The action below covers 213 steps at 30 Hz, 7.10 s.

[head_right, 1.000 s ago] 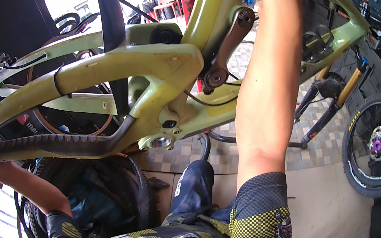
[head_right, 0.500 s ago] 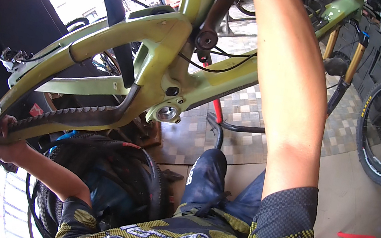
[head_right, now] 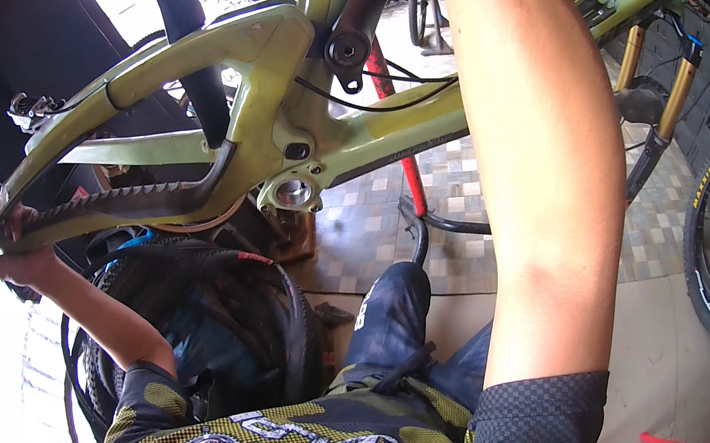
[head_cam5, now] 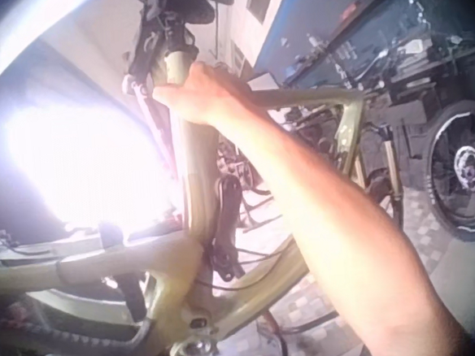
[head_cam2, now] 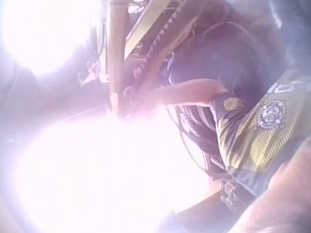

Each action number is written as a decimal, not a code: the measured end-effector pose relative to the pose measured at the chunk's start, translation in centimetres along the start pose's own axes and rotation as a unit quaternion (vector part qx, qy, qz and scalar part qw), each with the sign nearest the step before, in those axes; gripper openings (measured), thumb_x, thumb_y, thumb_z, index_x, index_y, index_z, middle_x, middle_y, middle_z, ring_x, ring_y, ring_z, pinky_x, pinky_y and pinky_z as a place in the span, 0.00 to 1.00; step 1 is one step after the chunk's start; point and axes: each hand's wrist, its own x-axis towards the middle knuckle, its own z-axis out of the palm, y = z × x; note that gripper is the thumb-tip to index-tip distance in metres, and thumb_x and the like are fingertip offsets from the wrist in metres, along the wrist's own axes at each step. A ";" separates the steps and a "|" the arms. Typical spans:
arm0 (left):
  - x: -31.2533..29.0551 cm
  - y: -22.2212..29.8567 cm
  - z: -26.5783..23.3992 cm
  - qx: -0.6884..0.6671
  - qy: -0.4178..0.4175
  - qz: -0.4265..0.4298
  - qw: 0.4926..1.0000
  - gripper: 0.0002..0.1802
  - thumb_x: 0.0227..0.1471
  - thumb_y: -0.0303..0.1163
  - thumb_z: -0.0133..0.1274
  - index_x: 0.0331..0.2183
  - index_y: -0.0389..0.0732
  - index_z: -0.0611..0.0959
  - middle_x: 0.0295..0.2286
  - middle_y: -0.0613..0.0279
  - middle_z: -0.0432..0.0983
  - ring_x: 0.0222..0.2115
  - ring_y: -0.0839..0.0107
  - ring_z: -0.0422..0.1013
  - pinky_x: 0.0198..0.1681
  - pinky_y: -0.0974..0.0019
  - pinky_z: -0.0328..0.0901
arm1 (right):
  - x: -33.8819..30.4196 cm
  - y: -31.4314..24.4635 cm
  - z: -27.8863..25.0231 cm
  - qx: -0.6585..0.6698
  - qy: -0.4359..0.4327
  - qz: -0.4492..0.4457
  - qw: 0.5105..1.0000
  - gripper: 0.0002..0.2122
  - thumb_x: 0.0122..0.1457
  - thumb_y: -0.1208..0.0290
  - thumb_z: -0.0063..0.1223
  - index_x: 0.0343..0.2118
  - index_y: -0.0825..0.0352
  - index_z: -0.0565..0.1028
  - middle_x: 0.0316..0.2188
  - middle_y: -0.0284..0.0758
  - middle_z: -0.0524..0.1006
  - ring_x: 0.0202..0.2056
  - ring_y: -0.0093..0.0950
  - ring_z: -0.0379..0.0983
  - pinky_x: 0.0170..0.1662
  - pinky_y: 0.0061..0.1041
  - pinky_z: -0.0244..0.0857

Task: The person assembles a bicycle frame by attaching the rear derailleur and crankset. They use a screwdriver to tighten bolts on the frame and crank arm, ensuring components are securely fastened. The task involves handling the frame, derailleur, and crankset with precision.

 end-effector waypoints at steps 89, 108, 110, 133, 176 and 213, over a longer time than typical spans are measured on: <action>-10.0 -5.1 6.3 -0.218 -0.014 -0.100 0.971 0.44 0.62 0.57 0.52 0.64 0.31 0.66 0.52 0.43 0.68 0.46 0.56 0.69 0.50 0.55 0.71 | 0.7 0.1 1.1 0.006 -0.025 0.062 0.998 0.41 0.59 0.44 0.57 0.62 0.79 0.67 0.59 0.61 0.73 0.61 0.51 0.72 0.65 0.42 0.65; -14.9 -14.3 15.5 -0.412 -0.066 -0.041 0.908 0.25 0.68 0.57 0.50 0.35 0.43 0.73 0.19 0.60 0.74 0.17 0.68 0.73 0.18 0.66 0.72 | -0.5 2.6 2.5 0.033 0.039 -0.117 0.992 0.28 0.65 0.48 0.55 0.58 0.65 0.73 0.49 0.42 0.81 0.48 0.41 0.78 0.56 0.37 0.68; -14.9 -14.6 15.7 -0.421 -0.095 -0.046 0.901 0.23 0.68 0.54 0.52 0.35 0.43 0.70 0.19 0.63 0.70 0.16 0.72 0.71 0.22 0.68 0.73 | -0.4 6.0 2.0 0.021 0.074 -0.219 0.973 0.29 0.65 0.49 0.62 0.58 0.69 0.75 0.49 0.44 0.79 0.50 0.37 0.77 0.56 0.34 0.68; -15.6 -14.7 16.8 -0.415 -0.095 -0.042 0.904 0.32 0.65 0.66 0.47 0.46 0.44 0.75 0.22 0.62 0.70 0.18 0.69 0.66 0.21 0.64 0.67 | -21.3 8.4 6.0 -0.005 -0.019 -0.038 0.999 0.05 0.51 0.81 0.62 0.31 0.68 0.80 0.27 0.39 0.81 0.29 0.41 0.79 0.33 0.34 0.70; -15.6 -14.7 17.2 -0.373 -0.021 -0.008 0.927 0.26 0.70 0.58 0.44 0.37 0.42 0.66 0.17 0.59 0.67 0.12 0.70 0.66 0.13 0.70 0.68 | -21.2 8.4 6.2 0.010 0.003 -0.038 0.999 0.03 0.56 0.75 0.64 0.28 0.65 0.79 0.24 0.35 0.80 0.27 0.38 0.78 0.31 0.34 0.69; -15.4 -14.7 17.0 -0.386 -0.040 -0.030 0.921 0.29 0.67 0.61 0.48 0.37 0.42 0.66 0.18 0.63 0.65 0.13 0.74 0.64 0.14 0.71 0.66 | -21.1 8.7 6.3 0.015 0.005 -0.048 0.999 0.04 0.56 0.74 0.64 0.27 0.66 0.79 0.24 0.35 0.80 0.27 0.38 0.78 0.31 0.35 0.69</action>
